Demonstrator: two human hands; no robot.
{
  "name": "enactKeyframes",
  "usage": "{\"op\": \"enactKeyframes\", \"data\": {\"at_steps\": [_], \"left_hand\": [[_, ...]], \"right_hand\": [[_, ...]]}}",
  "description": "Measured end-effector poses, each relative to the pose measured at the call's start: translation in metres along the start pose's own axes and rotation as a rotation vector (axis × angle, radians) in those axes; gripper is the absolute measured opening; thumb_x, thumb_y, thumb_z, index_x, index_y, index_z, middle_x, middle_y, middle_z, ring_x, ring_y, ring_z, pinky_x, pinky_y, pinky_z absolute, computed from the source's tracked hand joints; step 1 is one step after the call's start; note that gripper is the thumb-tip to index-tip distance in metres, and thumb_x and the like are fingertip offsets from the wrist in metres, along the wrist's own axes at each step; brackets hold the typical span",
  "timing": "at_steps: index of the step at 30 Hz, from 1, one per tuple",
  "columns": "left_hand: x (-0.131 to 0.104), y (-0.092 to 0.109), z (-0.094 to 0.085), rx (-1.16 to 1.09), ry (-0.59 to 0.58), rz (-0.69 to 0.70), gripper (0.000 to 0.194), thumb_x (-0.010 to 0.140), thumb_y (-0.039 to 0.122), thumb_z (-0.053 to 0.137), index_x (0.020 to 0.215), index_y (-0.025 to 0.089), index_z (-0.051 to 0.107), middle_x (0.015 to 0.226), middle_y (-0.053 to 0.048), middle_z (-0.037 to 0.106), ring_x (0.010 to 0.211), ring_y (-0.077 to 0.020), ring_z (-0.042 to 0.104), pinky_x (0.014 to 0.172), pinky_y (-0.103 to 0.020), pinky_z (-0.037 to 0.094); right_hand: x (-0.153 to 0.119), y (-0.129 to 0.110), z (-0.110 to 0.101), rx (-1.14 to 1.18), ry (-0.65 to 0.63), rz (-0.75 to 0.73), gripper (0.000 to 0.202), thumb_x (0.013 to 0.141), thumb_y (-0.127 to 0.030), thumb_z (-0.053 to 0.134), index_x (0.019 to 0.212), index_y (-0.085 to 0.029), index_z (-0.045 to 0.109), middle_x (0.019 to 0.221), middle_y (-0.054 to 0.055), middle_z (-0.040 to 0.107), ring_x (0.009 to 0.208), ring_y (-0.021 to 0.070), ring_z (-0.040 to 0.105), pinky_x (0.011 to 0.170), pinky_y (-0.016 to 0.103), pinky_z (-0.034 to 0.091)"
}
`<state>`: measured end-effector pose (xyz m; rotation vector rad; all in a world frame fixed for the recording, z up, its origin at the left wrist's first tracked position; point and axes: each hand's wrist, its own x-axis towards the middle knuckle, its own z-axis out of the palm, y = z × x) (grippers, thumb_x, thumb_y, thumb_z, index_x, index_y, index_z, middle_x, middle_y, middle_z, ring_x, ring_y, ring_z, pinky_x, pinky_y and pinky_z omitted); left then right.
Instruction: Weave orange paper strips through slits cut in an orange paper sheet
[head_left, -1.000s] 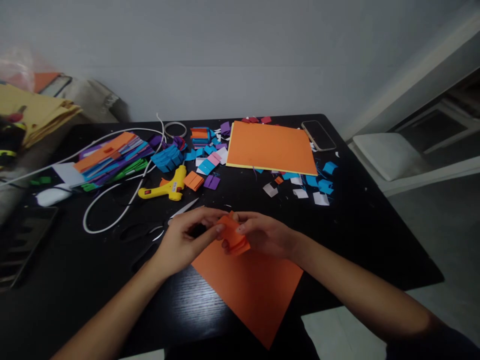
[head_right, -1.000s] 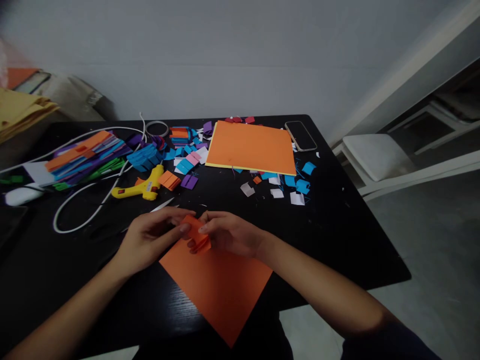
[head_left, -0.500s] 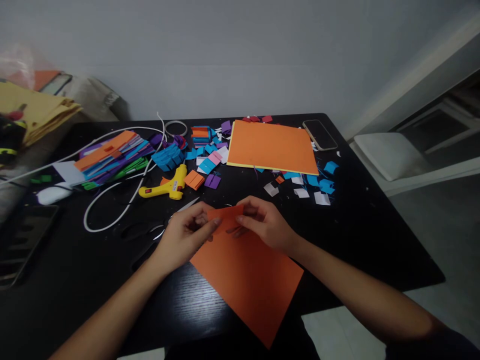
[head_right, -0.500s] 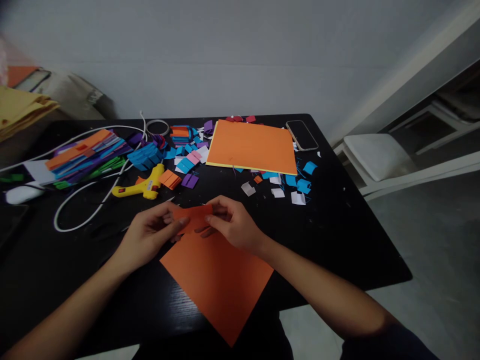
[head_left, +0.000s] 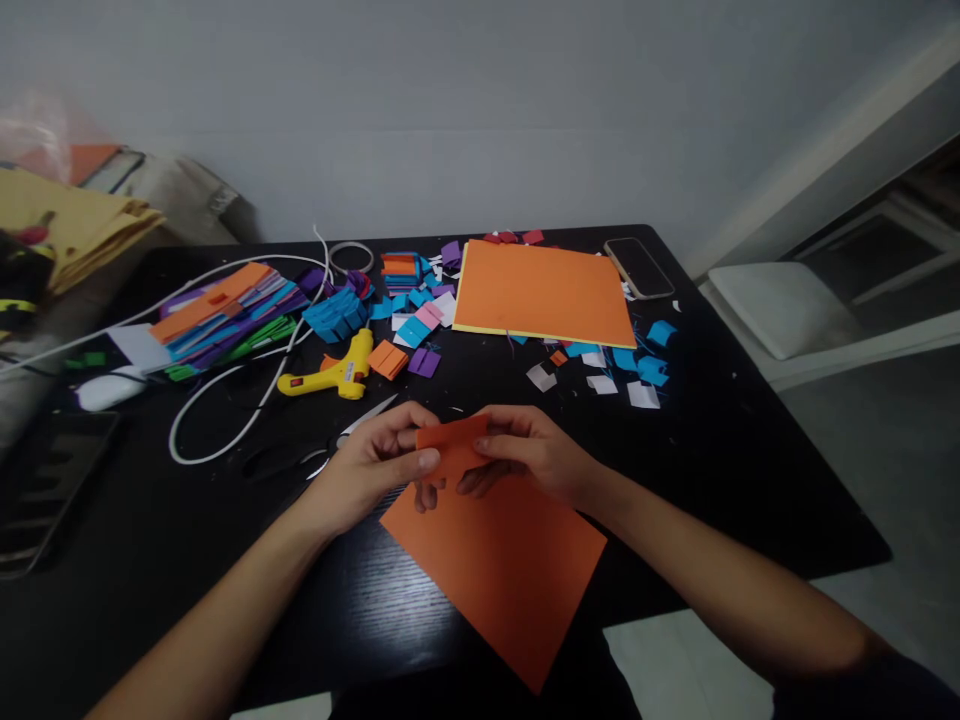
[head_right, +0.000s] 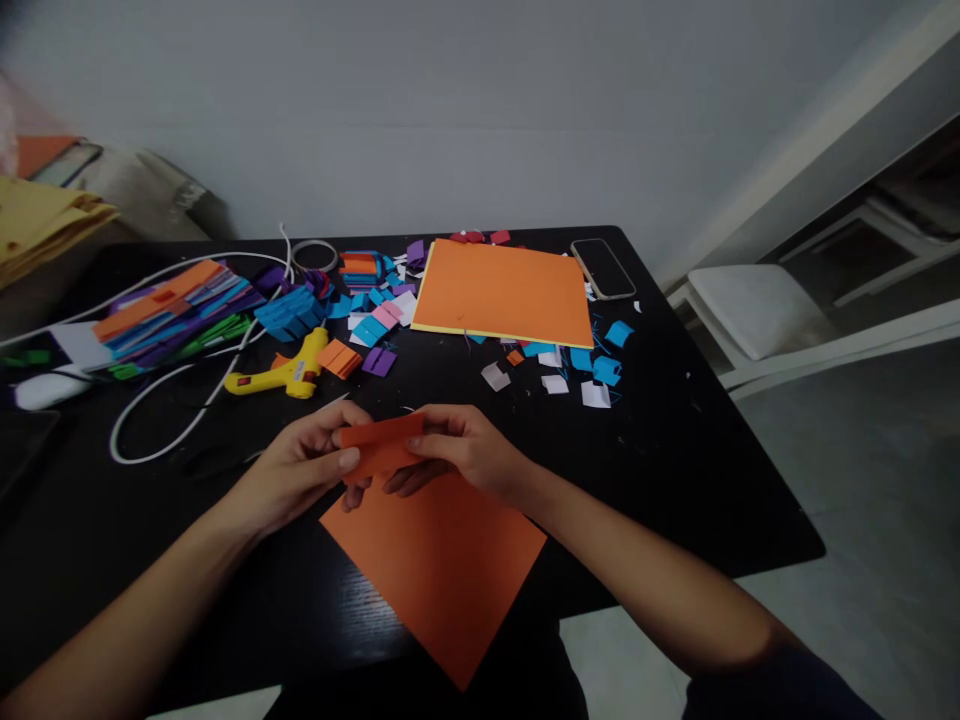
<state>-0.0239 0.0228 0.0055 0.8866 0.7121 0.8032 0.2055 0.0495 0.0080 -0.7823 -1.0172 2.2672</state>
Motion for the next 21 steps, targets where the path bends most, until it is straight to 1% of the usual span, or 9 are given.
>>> {"op": "enactKeyframes", "data": {"at_steps": [3,8,12,14,18,21], "left_hand": [[0.0007,-0.0020,-0.0006,-0.037,-0.026,-0.006,0.029,0.090,0.030,0.082,0.102,0.017,0.058,0.074,0.000,0.076,0.058,-0.0120,0.074,0.056,-0.018,0.060],[-0.0001,-0.0020,-0.0016,-0.023,-0.029,0.000,0.026,0.091,0.028,0.081,0.102,0.017,0.060,0.078,-0.001,0.077,0.060,-0.0117,0.074,0.057,-0.018,0.061],[0.0003,0.0001,-0.0017,-0.031,-0.031,0.003,0.024,0.091,0.028,0.080,0.101,0.017,0.062,0.078,-0.001,0.076,0.059,-0.0114,0.073,0.056,-0.018,0.061],[0.0010,0.0011,-0.0009,-0.023,-0.007,-0.001,0.023,0.091,0.027,0.080,0.099,0.017,0.062,0.077,-0.001,0.076,0.057,-0.0111,0.072,0.054,-0.018,0.060],[0.0023,0.0015,0.0014,-0.006,0.098,-0.001,0.021,0.089,0.026,0.081,0.096,0.016,0.064,0.068,0.001,0.072,0.051,-0.0091,0.067,0.049,-0.016,0.056],[0.0022,0.0007,0.0020,-0.011,0.143,-0.012,0.020,0.088,0.027,0.082,0.098,0.017,0.067,0.066,0.002,0.071,0.049,-0.0091,0.066,0.048,-0.016,0.055]], "right_hand": [[-0.0004,0.0002,-0.0004,-0.008,-0.025,-0.004,0.020,0.090,-0.030,0.076,0.102,-0.014,0.072,0.082,0.006,0.081,0.075,0.0173,0.081,0.070,0.026,0.066],[-0.0001,0.0015,-0.0005,-0.033,-0.071,-0.005,0.027,0.093,-0.035,0.075,0.109,-0.013,0.072,0.086,0.007,0.082,0.078,0.0174,0.082,0.073,0.027,0.066],[-0.0015,-0.0007,0.0002,-0.042,-0.078,0.026,0.029,0.093,-0.037,0.075,0.107,-0.013,0.071,0.084,0.007,0.081,0.076,0.0185,0.081,0.072,0.029,0.066],[-0.0019,-0.0015,-0.0001,-0.047,-0.056,0.026,0.026,0.092,-0.035,0.074,0.105,-0.013,0.071,0.081,0.006,0.080,0.072,0.0178,0.080,0.070,0.029,0.066],[0.0007,0.0006,-0.0028,-0.018,0.000,-0.005,0.019,0.088,-0.027,0.074,0.102,-0.015,0.071,0.080,0.004,0.080,0.066,0.0165,0.079,0.064,0.027,0.065],[0.0043,0.0035,-0.0055,0.040,0.024,-0.002,0.022,0.085,-0.023,0.073,0.105,-0.017,0.070,0.079,0.004,0.081,0.065,0.0173,0.079,0.061,0.026,0.064]]}}
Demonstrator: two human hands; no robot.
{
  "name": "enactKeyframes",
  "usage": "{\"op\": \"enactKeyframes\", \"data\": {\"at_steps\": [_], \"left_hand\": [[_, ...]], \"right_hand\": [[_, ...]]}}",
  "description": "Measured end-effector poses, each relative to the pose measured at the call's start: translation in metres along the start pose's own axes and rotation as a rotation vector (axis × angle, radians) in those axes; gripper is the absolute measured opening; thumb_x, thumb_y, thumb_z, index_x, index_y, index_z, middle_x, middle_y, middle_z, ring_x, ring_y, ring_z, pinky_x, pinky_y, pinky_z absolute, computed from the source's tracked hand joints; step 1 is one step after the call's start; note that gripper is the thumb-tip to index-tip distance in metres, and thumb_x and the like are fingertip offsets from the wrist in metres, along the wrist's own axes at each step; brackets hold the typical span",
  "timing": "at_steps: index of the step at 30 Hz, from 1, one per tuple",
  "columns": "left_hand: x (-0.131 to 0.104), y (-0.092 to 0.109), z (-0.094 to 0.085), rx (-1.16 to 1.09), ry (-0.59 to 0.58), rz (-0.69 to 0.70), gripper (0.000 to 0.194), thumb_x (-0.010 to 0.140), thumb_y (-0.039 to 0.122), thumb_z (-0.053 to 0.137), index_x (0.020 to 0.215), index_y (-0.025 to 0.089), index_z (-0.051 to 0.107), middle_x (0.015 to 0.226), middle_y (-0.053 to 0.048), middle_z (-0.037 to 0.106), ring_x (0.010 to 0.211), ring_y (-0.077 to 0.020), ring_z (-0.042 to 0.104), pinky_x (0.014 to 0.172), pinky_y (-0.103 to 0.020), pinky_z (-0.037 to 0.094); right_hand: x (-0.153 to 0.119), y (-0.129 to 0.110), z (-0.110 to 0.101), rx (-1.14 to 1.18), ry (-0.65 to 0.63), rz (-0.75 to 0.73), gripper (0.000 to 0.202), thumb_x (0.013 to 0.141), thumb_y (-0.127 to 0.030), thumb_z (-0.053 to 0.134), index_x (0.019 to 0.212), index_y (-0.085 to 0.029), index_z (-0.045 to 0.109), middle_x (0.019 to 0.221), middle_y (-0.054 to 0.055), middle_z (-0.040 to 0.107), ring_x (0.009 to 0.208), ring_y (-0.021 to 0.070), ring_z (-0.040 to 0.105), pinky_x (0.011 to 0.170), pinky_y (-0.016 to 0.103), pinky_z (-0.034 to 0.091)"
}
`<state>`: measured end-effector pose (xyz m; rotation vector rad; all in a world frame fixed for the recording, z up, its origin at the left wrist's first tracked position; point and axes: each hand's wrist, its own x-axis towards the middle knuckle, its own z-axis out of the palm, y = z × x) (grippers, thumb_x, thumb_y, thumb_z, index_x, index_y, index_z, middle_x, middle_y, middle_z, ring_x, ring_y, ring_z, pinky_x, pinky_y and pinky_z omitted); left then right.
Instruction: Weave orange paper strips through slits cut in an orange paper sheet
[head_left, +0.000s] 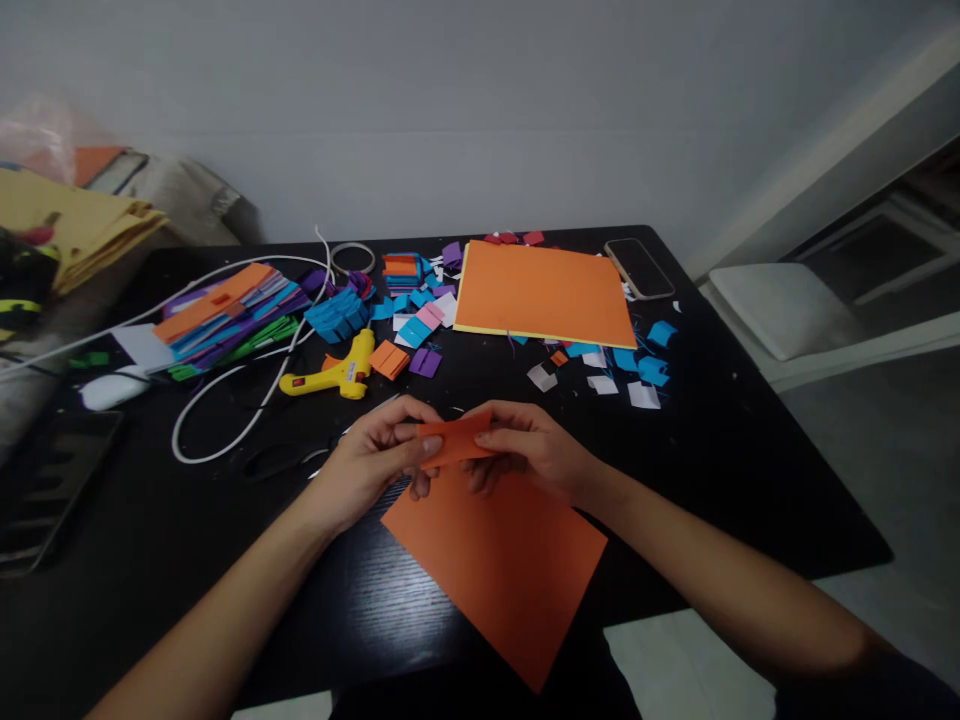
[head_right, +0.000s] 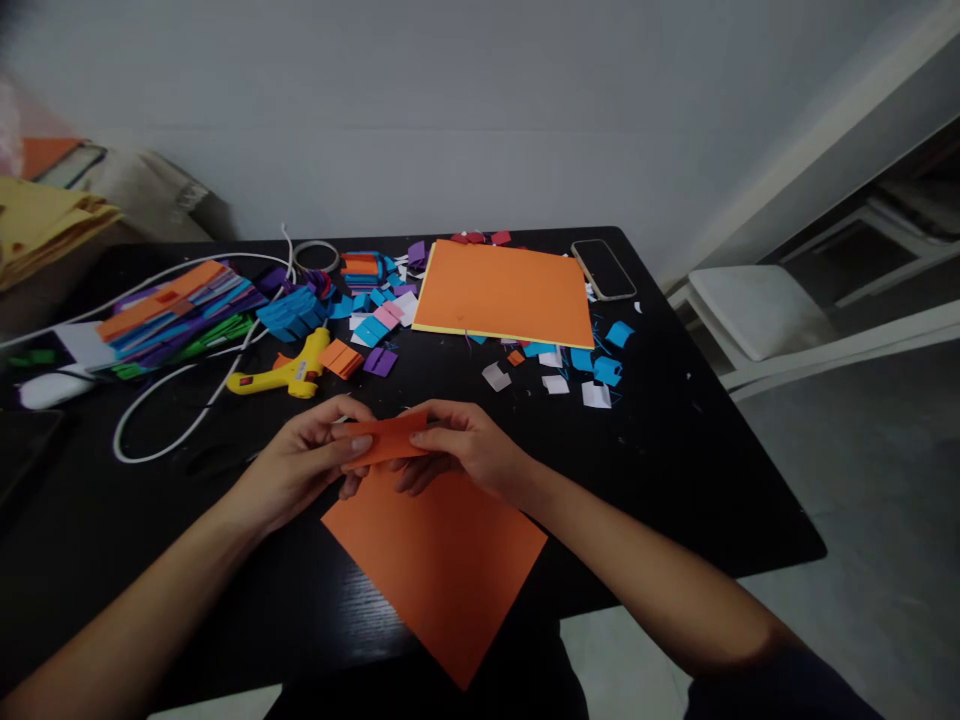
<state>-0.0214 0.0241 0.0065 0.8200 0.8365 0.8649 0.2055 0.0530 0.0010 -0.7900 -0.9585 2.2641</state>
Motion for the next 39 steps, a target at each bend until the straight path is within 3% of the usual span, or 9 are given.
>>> {"op": "enactKeyframes", "data": {"at_steps": [8,15,20,29,35,39], "left_hand": [[0.001,0.003,0.000,0.047,0.028,0.004,0.022,0.087,0.030,0.081,0.099,0.016,0.070,0.071,-0.001,0.073,0.053,-0.0111,0.068,0.053,-0.019,0.056],[-0.002,-0.008,0.008,0.518,0.167,0.173,0.019,0.093,0.034,0.071,0.102,0.017,0.067,0.068,0.000,0.071,0.061,-0.0158,0.070,0.061,-0.025,0.055],[-0.004,-0.016,0.008,0.854,0.194,0.258,0.017,0.093,0.034,0.070,0.102,0.019,0.068,0.073,-0.002,0.075,0.060,-0.0157,0.067,0.054,-0.022,0.046],[-0.002,-0.011,0.018,1.048,0.234,0.353,0.019,0.093,0.036,0.067,0.092,0.017,0.071,0.063,0.002,0.062,0.051,-0.0106,0.049,0.049,-0.020,0.036],[-0.003,-0.012,0.018,1.063,0.233,0.339,0.020,0.094,0.035,0.065,0.097,0.017,0.073,0.074,-0.002,0.070,0.059,-0.0129,0.056,0.053,-0.021,0.039],[-0.003,-0.012,0.019,1.066,0.232,0.347,0.020,0.096,0.036,0.064,0.096,0.017,0.072,0.069,0.000,0.065,0.058,-0.0122,0.054,0.053,-0.021,0.038]], "right_hand": [[0.001,0.000,0.001,-0.051,0.048,-0.026,0.022,0.084,-0.025,0.073,0.105,-0.018,0.069,0.077,0.003,0.080,0.065,0.0171,0.079,0.062,0.026,0.063],[0.001,0.008,0.006,-0.407,0.273,-0.225,0.016,0.081,-0.026,0.080,0.092,-0.018,0.072,0.084,0.002,0.076,0.074,0.0152,0.073,0.072,0.029,0.059],[-0.001,0.016,0.007,-0.641,0.364,-0.334,0.011,0.083,-0.025,0.076,0.093,-0.019,0.074,0.084,0.003,0.076,0.078,0.0176,0.071,0.070,0.030,0.055],[-0.003,0.022,0.010,-0.948,0.424,-0.558,0.016,0.087,-0.020,0.070,0.103,-0.021,0.069,0.089,0.003,0.075,0.077,0.0166,0.070,0.068,0.028,0.054],[-0.005,0.028,0.012,-1.116,0.426,-0.779,0.016,0.093,-0.017,0.063,0.108,-0.022,0.066,0.098,0.005,0.076,0.085,0.0175,0.073,0.078,0.029,0.059],[-0.006,0.030,0.013,-1.122,0.434,-0.810,0.014,0.095,-0.016,0.063,0.107,-0.023,0.066,0.099,0.006,0.077,0.088,0.0187,0.075,0.082,0.031,0.061]]}}
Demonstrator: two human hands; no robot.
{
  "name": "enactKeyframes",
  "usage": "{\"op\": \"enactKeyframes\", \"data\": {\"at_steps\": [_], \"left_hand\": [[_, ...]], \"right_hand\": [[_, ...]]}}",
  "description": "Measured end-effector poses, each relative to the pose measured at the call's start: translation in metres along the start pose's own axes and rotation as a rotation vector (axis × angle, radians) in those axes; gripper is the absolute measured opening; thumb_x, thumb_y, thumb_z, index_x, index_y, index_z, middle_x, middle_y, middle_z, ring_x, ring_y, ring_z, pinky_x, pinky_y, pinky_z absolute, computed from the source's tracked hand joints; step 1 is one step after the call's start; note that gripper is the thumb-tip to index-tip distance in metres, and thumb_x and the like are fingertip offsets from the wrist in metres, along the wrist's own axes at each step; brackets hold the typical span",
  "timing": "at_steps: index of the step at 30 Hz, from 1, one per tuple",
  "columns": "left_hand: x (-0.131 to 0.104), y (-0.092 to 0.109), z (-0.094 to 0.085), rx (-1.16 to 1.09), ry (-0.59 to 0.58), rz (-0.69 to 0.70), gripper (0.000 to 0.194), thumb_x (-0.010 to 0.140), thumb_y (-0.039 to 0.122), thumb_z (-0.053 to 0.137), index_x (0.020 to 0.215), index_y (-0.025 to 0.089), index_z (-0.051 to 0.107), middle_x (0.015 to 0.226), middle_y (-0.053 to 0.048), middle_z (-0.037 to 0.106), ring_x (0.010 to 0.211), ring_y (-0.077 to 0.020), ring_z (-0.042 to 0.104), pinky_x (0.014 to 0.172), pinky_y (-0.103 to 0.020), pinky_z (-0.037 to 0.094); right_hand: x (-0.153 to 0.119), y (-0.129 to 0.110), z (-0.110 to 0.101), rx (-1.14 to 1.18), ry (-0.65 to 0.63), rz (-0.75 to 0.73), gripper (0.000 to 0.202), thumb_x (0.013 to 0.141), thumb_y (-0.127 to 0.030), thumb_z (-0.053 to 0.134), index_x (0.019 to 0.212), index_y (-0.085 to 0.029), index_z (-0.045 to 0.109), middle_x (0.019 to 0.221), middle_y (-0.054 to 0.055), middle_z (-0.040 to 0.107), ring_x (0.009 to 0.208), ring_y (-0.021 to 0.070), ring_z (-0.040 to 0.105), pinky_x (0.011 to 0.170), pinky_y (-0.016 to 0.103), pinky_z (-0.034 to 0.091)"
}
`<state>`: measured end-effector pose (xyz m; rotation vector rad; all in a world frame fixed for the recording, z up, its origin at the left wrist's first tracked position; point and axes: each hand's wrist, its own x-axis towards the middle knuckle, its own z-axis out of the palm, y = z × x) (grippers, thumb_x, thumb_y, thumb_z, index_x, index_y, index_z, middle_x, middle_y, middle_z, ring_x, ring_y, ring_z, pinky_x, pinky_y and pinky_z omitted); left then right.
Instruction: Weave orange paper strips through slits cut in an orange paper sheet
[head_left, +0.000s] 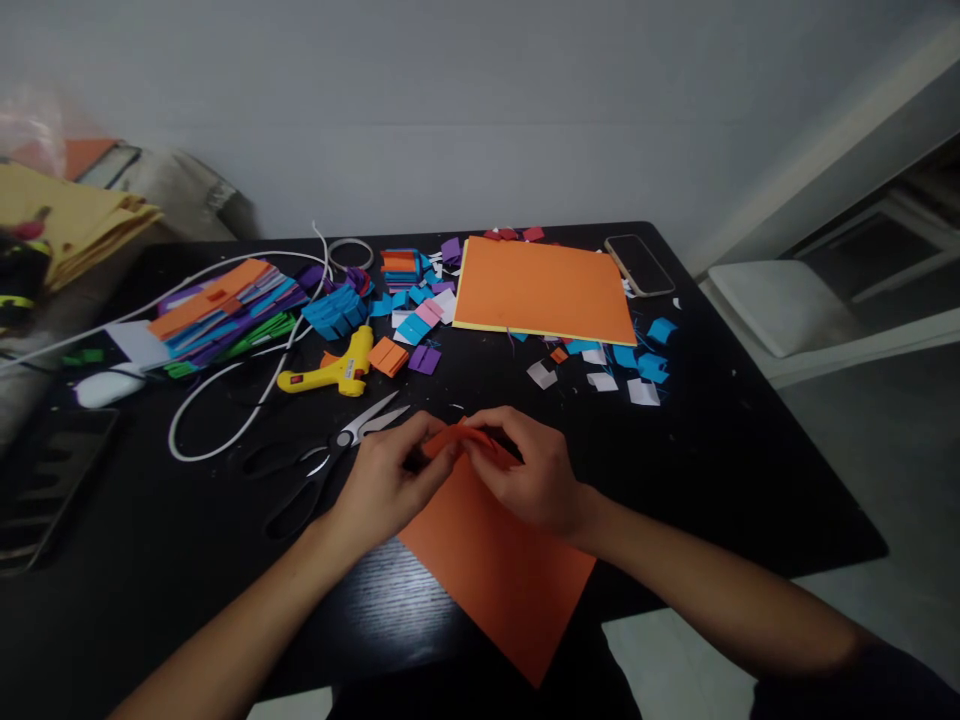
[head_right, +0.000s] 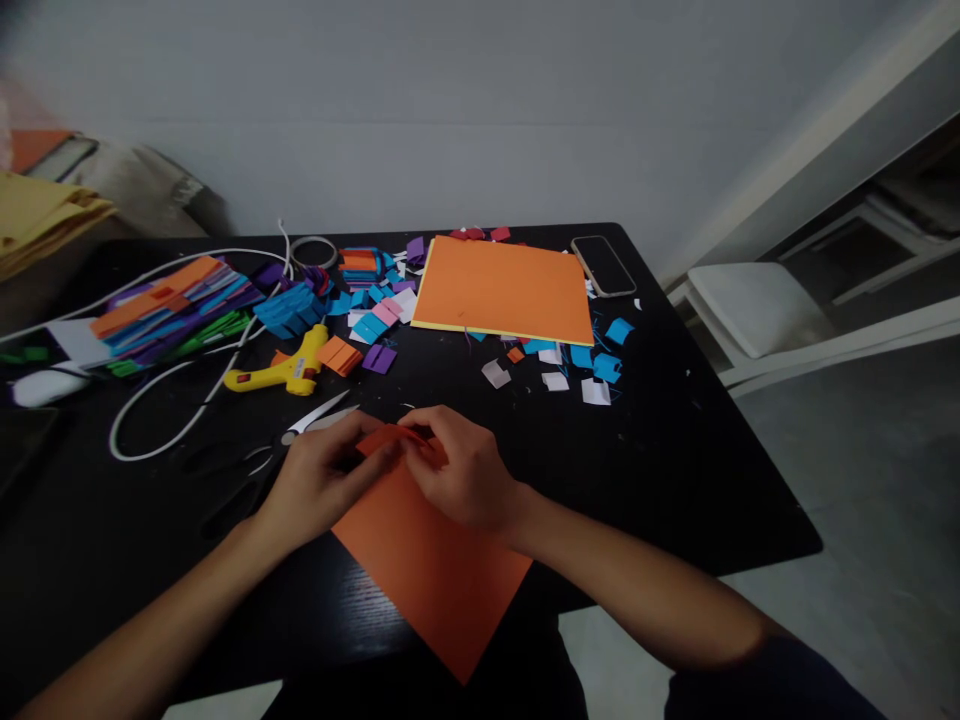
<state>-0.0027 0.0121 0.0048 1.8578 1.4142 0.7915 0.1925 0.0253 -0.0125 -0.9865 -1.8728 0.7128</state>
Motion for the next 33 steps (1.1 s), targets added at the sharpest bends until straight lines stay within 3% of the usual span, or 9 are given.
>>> {"op": "enactKeyframes", "data": {"at_steps": [10,16,20,23,29,33], "left_hand": [[0.000,0.002,0.000,-0.013,0.028,0.023,0.018,0.096,0.030,0.060,0.085,0.017,0.068,0.060,0.005,0.054,0.053,-0.0097,0.047,0.052,-0.021,0.035],[0.000,0.004,0.000,-0.198,0.083,-0.070,0.011,0.088,0.019,0.061,0.080,0.018,0.068,0.062,0.003,0.063,0.054,-0.0106,0.055,0.052,-0.020,0.041],[0.003,0.005,-0.002,-0.533,0.050,-0.187,0.011,0.089,0.025,0.067,0.080,0.018,0.066,0.065,0.000,0.069,0.057,-0.0143,0.065,0.056,-0.023,0.052],[0.005,0.005,-0.003,-0.661,0.010,-0.212,0.015,0.089,0.029,0.070,0.082,0.017,0.067,0.069,-0.002,0.072,0.060,-0.0150,0.067,0.058,-0.024,0.055],[0.005,0.004,-0.003,-0.696,-0.014,-0.230,0.015,0.089,0.029,0.072,0.085,0.015,0.070,0.070,-0.002,0.072,0.061,-0.0138,0.066,0.060,-0.024,0.054],[0.004,0.002,-0.003,-0.581,0.091,-0.182,0.016,0.085,0.020,0.071,0.100,0.017,0.071,0.076,0.000,0.071,0.064,-0.0122,0.064,0.061,-0.022,0.050]], "right_hand": [[-0.003,0.002,0.001,-0.083,-0.037,-0.134,0.020,0.098,-0.012,0.058,0.112,-0.024,0.065,0.098,0.006,0.078,0.091,0.0198,0.077,0.083,0.033,0.064],[-0.002,0.002,-0.001,0.004,-0.070,-0.170,0.027,0.096,-0.009,0.057,0.116,-0.025,0.065,0.111,0.008,0.077,0.106,0.0208,0.075,0.095,0.037,0.062],[0.001,0.000,-0.003,0.098,-0.074,-0.086,0.027,0.092,-0.008,0.060,0.113,-0.024,0.068,0.117,0.009,0.076,0.113,0.0221,0.073,0.099,0.040,0.060],[0.004,-0.001,-0.003,0.194,-0.085,0.045,0.024,0.093,-0.013,0.061,0.111,-0.024,0.071,0.112,0.008,0.077,0.103,0.0210,0.074,0.093,0.037,0.061],[0.007,-0.002,-0.003,0.379,-0.092,0.273,0.022,0.090,-0.015,0.062,0.102,-0.023,0.077,0.102,0.005,0.079,0.092,0.0186,0.075,0.083,0.032,0.062],[0.010,-0.001,-0.004,0.437,-0.082,0.343,0.019,0.089,-0.017,0.064,0.096,-0.023,0.081,0.100,0.005,0.080,0.092,0.0190,0.075,0.082,0.033,0.061]]}}
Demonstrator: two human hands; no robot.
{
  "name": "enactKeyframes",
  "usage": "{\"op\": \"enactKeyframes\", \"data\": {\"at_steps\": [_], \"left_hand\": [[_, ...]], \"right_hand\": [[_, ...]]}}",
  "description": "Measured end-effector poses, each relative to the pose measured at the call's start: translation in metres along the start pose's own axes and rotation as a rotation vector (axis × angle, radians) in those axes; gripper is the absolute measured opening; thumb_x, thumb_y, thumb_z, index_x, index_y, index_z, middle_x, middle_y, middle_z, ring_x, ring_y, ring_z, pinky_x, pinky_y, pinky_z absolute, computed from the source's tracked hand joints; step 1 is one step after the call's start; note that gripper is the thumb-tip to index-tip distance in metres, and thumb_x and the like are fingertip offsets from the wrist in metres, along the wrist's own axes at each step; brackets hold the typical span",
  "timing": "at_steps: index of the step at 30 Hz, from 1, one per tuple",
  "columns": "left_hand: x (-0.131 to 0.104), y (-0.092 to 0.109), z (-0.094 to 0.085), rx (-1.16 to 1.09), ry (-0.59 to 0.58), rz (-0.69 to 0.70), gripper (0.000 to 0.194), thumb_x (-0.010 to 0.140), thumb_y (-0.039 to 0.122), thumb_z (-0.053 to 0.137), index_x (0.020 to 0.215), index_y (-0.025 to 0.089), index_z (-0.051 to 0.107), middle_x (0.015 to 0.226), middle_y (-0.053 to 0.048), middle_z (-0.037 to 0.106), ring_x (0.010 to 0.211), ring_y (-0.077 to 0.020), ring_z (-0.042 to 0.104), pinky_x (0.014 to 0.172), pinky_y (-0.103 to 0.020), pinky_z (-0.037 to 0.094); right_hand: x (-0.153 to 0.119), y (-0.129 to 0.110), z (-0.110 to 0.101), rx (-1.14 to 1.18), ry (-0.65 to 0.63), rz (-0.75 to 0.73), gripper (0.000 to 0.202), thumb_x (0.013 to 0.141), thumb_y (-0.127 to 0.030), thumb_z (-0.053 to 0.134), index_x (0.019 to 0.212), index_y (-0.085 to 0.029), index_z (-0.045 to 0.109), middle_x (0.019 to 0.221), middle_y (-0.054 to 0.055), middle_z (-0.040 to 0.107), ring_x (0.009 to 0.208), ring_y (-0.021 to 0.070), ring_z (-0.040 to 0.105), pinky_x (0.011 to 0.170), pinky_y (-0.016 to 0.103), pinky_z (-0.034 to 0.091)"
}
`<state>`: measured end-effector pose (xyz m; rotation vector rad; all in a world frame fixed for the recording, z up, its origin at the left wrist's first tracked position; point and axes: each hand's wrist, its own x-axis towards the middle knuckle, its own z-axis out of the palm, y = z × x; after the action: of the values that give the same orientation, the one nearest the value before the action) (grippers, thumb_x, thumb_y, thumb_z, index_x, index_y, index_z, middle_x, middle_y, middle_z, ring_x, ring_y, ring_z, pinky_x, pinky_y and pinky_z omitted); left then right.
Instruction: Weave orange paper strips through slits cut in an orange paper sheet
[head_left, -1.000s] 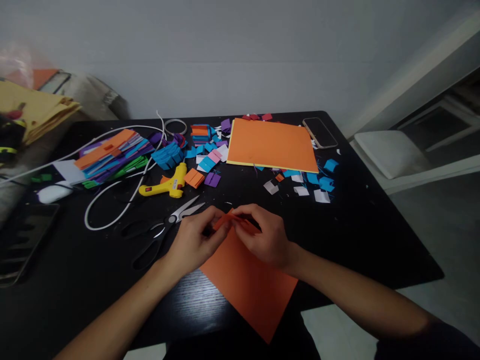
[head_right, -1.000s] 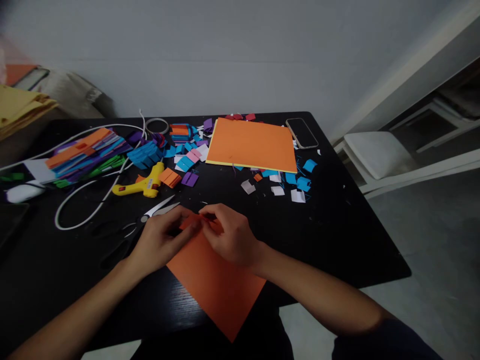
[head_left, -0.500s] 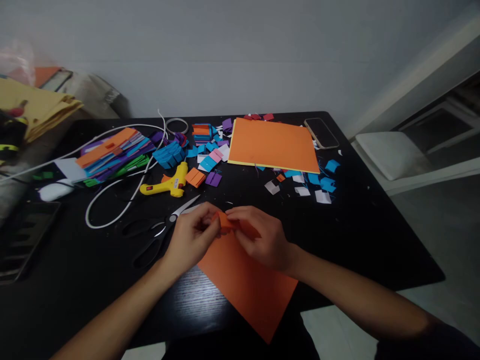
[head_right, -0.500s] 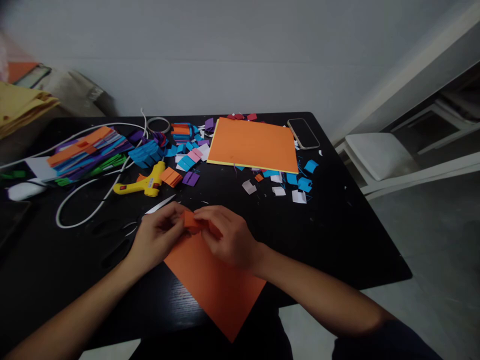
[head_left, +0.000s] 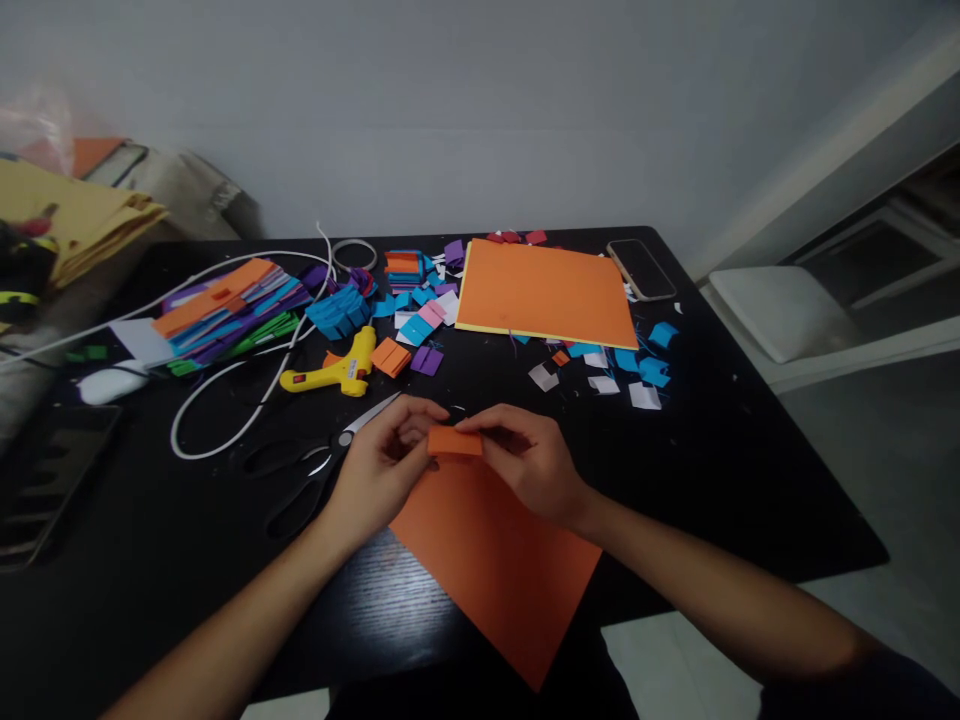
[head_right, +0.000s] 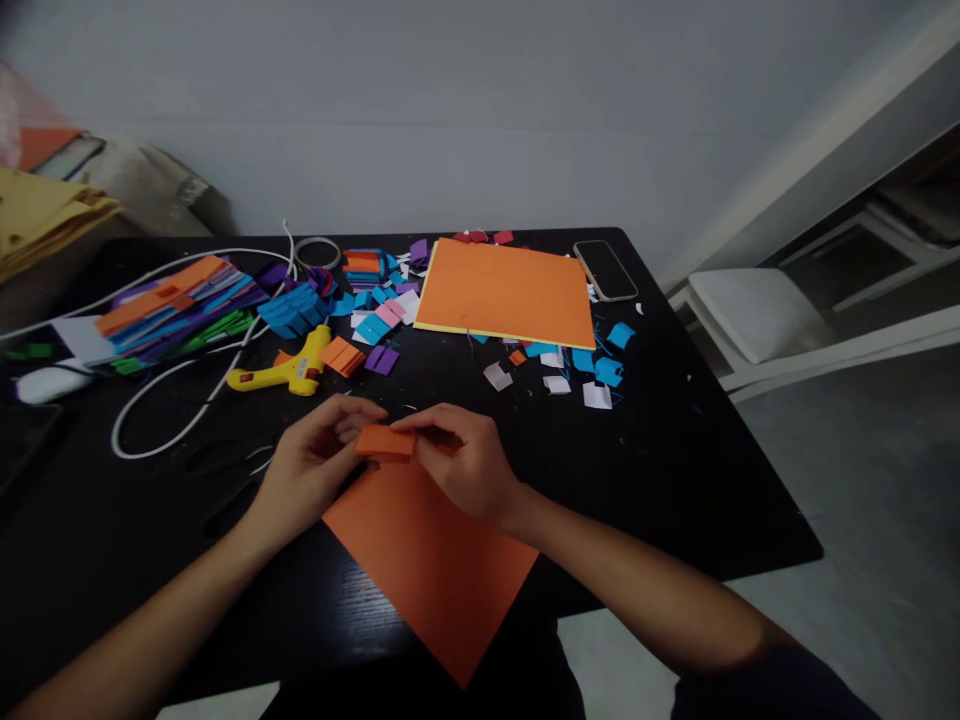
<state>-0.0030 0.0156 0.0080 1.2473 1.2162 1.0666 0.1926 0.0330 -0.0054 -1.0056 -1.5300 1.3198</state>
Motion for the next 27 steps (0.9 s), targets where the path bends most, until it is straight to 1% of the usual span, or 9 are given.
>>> {"op": "enactKeyframes", "data": {"at_steps": [2,3,5,10,13,16,20,24,27], "left_hand": [[0.000,0.000,-0.001,0.058,0.025,0.053,0.019,0.082,0.016,0.072,0.100,0.019,0.073,0.079,0.000,0.072,0.066,-0.0120,0.064,0.061,-0.022,0.049],[0.000,0.000,-0.002,0.072,0.020,0.064,0.017,0.082,0.015,0.071,0.098,0.019,0.074,0.080,0.000,0.073,0.066,-0.0121,0.064,0.061,-0.022,0.049],[0.000,0.001,-0.003,0.042,-0.010,0.048,0.012,0.083,0.014,0.071,0.093,0.018,0.075,0.078,-0.001,0.073,0.065,-0.0122,0.066,0.061,-0.021,0.050],[0.001,0.001,-0.008,-0.175,-0.091,-0.090,0.011,0.086,0.019,0.073,0.096,0.017,0.078,0.074,-0.002,0.075,0.063,-0.0126,0.069,0.062,-0.021,0.053],[0.003,0.000,-0.011,-0.269,-0.133,-0.138,0.014,0.089,0.022,0.074,0.099,0.015,0.079,0.079,-0.005,0.078,0.067,-0.0136,0.071,0.065,-0.022,0.058],[0.004,0.000,-0.011,-0.396,-0.161,-0.191,0.015,0.088,0.024,0.077,0.098,0.012,0.080,0.079,-0.007,0.078,0.067,-0.0148,0.072,0.064,-0.023,0.060],[0.006,0.001,-0.011,-0.560,-0.178,-0.273,0.012,0.083,0.020,0.082,0.090,0.011,0.079,0.073,-0.007,0.076,0.063,-0.0155,0.073,0.060,-0.021,0.061],[0.008,0.000,-0.013,-0.684,-0.212,-0.378,0.014,0.079,0.018,0.085,0.090,0.012,0.077,0.070,-0.007,0.077,0.060,-0.0155,0.074,0.058,-0.020,0.062],[0.008,-0.002,-0.015,-0.755,-0.239,-0.423,0.016,0.078,0.016,0.087,0.091,0.013,0.077,0.070,-0.006,0.077,0.058,-0.0138,0.074,0.056,-0.017,0.060]], "right_hand": [[0.001,-0.001,-0.002,0.030,0.000,0.037,0.018,0.087,-0.018,0.066,0.095,-0.024,0.082,0.099,0.005,0.080,0.092,0.0195,0.076,0.083,0.033,0.060],[0.002,-0.002,-0.002,0.055,-0.004,0.063,0.017,0.087,-0.019,0.067,0.095,-0.024,0.082,0.098,0.004,0.081,0.093,0.0198,0.076,0.084,0.034,0.060],[0.004,-0.003,-0.005,0.121,-0.018,0.129,0.015,0.086,-0.021,0.070,0.093,-0.025,0.083,0.098,0.004,0.081,0.093,0.0201,0.076,0.086,0.035,0.060],[0.009,-0.005,-0.009,0.376,-0.068,0.353,0.011,0.082,-0.025,0.078,0.091,-0.024,0.084,0.093,0.002,0.081,0.087,0.0172,0.074,0.087,0.033,0.059],[0.012,-0.002,-0.011,0.591,-0.103,0.473,0.012,0.078,-0.022,0.081,0.090,-0.021,0.084,0.090,0.003,0.080,0.086,0.0170,0.074,0.085,0.033,0.060],[0.015,0.001,-0.012,0.741,-0.131,0.553,0.015,0.075,-0.017,0.081,0.089,-0.018,0.083,0.089,0.004,0.080,0.086,0.0159,0.073,0.081,0.029,0.061],[0.018,0.003,-0.014,0.867,-0.152,0.647,0.017,0.074,-0.012,0.080,0.091,-0.014,0.081,0.091,0.004,0.080,0.083,0.0144,0.073,0.073,0.024,0.061],[0.019,0.003,-0.018,0.935,-0.199,0.721,0.017,0.076,-0.011,0.076,0.093,-0.011,0.079,0.081,0.003,0.079,0.069,0.0113,0.073,0.065,0.020,0.061],[0.018,0.003,-0.021,0.963,-0.235,0.739,0.021,0.077,-0.011,0.076,0.098,-0.010,0.079,0.078,0.003,0.079,0.066,0.0108,0.074,0.063,0.018,0.060]]}}
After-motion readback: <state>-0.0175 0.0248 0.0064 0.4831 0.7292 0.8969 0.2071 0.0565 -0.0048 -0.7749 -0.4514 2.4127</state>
